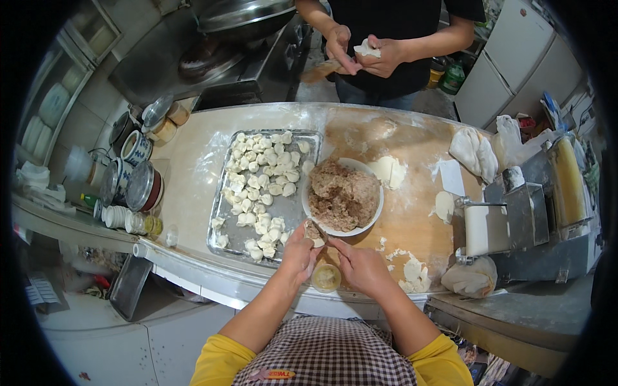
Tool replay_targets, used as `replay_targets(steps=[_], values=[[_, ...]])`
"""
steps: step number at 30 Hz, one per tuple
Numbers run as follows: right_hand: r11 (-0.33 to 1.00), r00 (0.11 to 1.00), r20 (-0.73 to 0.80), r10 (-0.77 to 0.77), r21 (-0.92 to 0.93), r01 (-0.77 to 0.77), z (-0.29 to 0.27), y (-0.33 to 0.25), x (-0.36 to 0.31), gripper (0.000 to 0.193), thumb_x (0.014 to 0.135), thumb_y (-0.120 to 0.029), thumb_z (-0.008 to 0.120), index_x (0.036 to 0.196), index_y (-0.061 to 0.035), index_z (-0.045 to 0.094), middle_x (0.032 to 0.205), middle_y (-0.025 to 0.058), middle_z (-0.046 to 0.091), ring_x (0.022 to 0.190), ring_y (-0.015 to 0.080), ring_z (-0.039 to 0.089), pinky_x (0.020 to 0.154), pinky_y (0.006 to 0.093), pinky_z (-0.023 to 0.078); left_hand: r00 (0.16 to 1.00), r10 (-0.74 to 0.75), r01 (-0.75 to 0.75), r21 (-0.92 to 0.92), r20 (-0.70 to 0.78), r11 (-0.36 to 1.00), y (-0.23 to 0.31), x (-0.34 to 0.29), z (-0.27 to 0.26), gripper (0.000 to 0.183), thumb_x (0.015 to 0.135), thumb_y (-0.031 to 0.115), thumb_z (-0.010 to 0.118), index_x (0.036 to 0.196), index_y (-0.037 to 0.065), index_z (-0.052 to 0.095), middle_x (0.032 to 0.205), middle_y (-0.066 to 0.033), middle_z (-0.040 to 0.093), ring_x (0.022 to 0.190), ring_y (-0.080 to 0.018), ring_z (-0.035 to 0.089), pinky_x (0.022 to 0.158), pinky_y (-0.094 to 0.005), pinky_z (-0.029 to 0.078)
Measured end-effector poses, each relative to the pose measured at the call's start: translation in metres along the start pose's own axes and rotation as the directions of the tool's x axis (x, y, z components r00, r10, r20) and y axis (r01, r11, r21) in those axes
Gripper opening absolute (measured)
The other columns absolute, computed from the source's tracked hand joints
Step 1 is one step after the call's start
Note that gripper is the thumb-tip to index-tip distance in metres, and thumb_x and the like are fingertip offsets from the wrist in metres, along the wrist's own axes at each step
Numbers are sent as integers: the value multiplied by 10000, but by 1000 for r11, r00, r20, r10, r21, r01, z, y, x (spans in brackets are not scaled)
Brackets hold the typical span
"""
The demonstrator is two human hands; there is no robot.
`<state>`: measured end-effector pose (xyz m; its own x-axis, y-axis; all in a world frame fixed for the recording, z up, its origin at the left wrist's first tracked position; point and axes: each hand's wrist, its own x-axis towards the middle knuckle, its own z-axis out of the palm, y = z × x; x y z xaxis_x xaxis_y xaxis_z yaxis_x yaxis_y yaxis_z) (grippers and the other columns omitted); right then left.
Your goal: The person fills small dough circles with meat filling and folds them into dumplings, placing them on a metal tray. A coworker rolls dough and assists with filling nearby.
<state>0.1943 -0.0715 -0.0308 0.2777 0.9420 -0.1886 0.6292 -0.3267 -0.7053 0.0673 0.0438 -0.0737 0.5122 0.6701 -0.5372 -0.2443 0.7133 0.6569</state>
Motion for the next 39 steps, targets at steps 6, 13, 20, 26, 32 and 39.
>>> replay_targets(steps=[6, 13, 20, 26, 32, 39], values=[[993, 997, -74, 34, 116, -25, 7, 3, 0, 392, 948, -180, 521, 1336, -196, 576, 877, 221, 683, 800, 411, 655, 719, 500, 517, 1000, -1, 2, -23, 29, 1000, -2, 2, -7, 544, 854, -145, 343, 1371, -26, 463, 1219, -163, 615, 1077, -245, 635, 943, -328, 537], [981, 974, -151, -169, 66, 180, 21, -1, -16, 398, 931, -180, 544, 1322, -230, 599, 915, 157, 678, 805, 351, 652, 713, 466, 520, 999, 11, -8, 61, -41, 998, 17, -22, -12, 642, 827, -174, 298, 1439, -8, 401, 1304, -182, 572, 1151, -272, 608, 993, -383, 511], [961, 945, -180, -274, -15, 276, 19, -10, -23, 439, 922, -189, 573, 1354, -266, 570, 840, 135, 638, 718, 330, 628, 640, 444, 521, 1000, -8, 8, 1, 13, 1000, 25, -26, -14, 584, 829, -157, 317, 1389, -37, 430, 1216, -185, 600, 1109, -287, 616, 990, -419, 509], [975, 972, -98, -216, -74, 209, 9, -21, -30, 459, 917, -202, 590, 1369, -279, 556, 798, 119, 601, 698, 323, 622, 614, 442, 522, 992, 20, -5, -125, 123, 992, 31, -28, -18, 399, 896, -23, 411, 1287, -58, 481, 1163, -186, 609, 1068, -328, 611, 995, -440, 488], [973, 975, -23, -220, -69, 218, 4, -25, -34, 462, 927, -210, 582, 1386, -244, 535, 842, 136, 628, 762, 334, 637, 643, 447, 528, 994, 40, -2, -336, 104, 942, 43, -29, -10, 340, 975, 136, 463, 1259, -44, 509, 1183, -184, 602, 1132, -335, 585, 1023, -475, 461], [976, 973, -112, -203, 54, 210, 12, -23, -33, 427, 936, -182, 563, 1362, -181, 538, 898, 168, 644, 817, 374, 631, 703, 452, 527, 988, 42, 15, -367, 146, 930, 45, -31, 1, 320, 1033, 183, 424, 1252, -27, 524, 1208, -187, 604, 1143, -324, 589, 1005, -459, 477]])
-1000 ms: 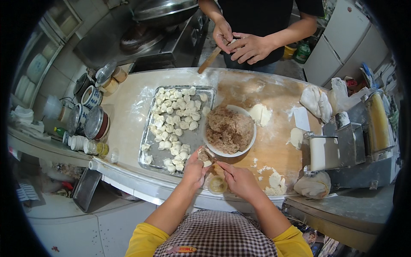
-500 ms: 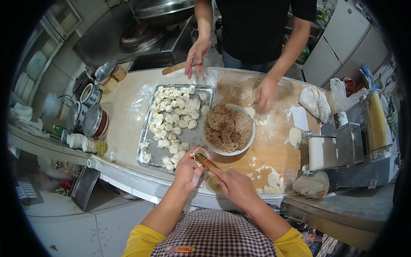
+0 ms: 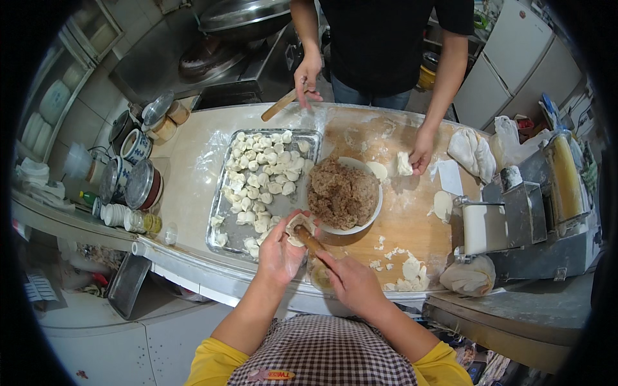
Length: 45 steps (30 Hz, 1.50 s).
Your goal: The person fills small dough circles with meat filling and folds them into dumplings, placing them on a metal tray. A coworker rolls dough and assists with filling nearby.
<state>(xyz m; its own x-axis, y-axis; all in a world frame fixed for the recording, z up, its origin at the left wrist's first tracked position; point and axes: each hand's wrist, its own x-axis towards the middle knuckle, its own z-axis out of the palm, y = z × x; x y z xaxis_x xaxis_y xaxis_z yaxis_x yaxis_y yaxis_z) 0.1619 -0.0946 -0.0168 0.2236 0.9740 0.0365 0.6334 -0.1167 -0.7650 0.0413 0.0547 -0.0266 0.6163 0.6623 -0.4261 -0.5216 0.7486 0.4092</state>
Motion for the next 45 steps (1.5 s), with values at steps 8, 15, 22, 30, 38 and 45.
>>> replay_targets(steps=[8, 15, 22, 30, 38, 45], values=[[990, 923, -357, -141, -59, 129, 8, 12, 16, 335, 840, -62, 666, 1169, -118, 630, 1001, 125, 635, 864, 342, 635, 732, 416, 529, 985, -170, 167, 150, 8, 975, -16, -15, 12, 335, 1020, 153, 478, 1318, 1, 462, 1214, -176, 627, 1113, -279, 619, 950, -373, 505], [963, 910, -374, 179, 258, -84, -5, 7, 15, 89, 790, -107, 758, 849, -70, 704, 855, 85, 620, 797, 257, 633, 693, 367, 515, 986, -148, 74, 593, 78, 802, -32, -42, 26, 443, 954, 177, 640, 1343, 62, 461, 1178, -72, 605, 1102, -162, 577, 978, -309, 474], [956, 857, -489, 164, 292, -17, -3, -3, 14, 106, 785, -114, 762, 866, -71, 709, 850, 79, 613, 792, 250, 611, 688, 354, 499, 995, -73, 10, 681, 64, 732, -35, -39, 19, 250, 1007, 160, 547, 1226, 44, 582, 1121, -51, 634, 1026, -122, 601, 900, -271, 503], [972, 877, -479, -32, 189, 139, -3, 7, 16, 238, 837, -189, 695, 1040, -65, 712, 970, 109, 636, 901, 300, 585, 818, 386, 480, 988, -154, 133, 508, 0, 851, -30, -46, 42, 240, 1028, 203, 512, 1167, 33, 606, 1164, -78, 631, 1053, -139, 601, 871, -288, 523], [957, 912, -408, -47, 244, 159, 9, -2, 21, 417, 976, -410, 495, 1047, -64, 718, 902, 156, 655, 776, 331, 597, 714, 414, 493, 989, 71, -146, 882, 128, 448, -43, -54, 29, 327, 1066, 254, 385, 1113, 10, 598, 1042, -57, 614, 987, -133, 563, 869, -293, 465], [963, 871, -475, -126, 152, 222, 16, 3, 19, 381, 995, -364, 479, 1082, -67, 701, 877, 145, 634, 772, 345, 603, 697, 426, 493, 926, 186, -375, 859, 328, 349, -53, -58, 22, 278, 1052, 190, 373, 1066, 14, 589, 1031, -70, 618, 969, -146, 576, 860, -291, 469]])
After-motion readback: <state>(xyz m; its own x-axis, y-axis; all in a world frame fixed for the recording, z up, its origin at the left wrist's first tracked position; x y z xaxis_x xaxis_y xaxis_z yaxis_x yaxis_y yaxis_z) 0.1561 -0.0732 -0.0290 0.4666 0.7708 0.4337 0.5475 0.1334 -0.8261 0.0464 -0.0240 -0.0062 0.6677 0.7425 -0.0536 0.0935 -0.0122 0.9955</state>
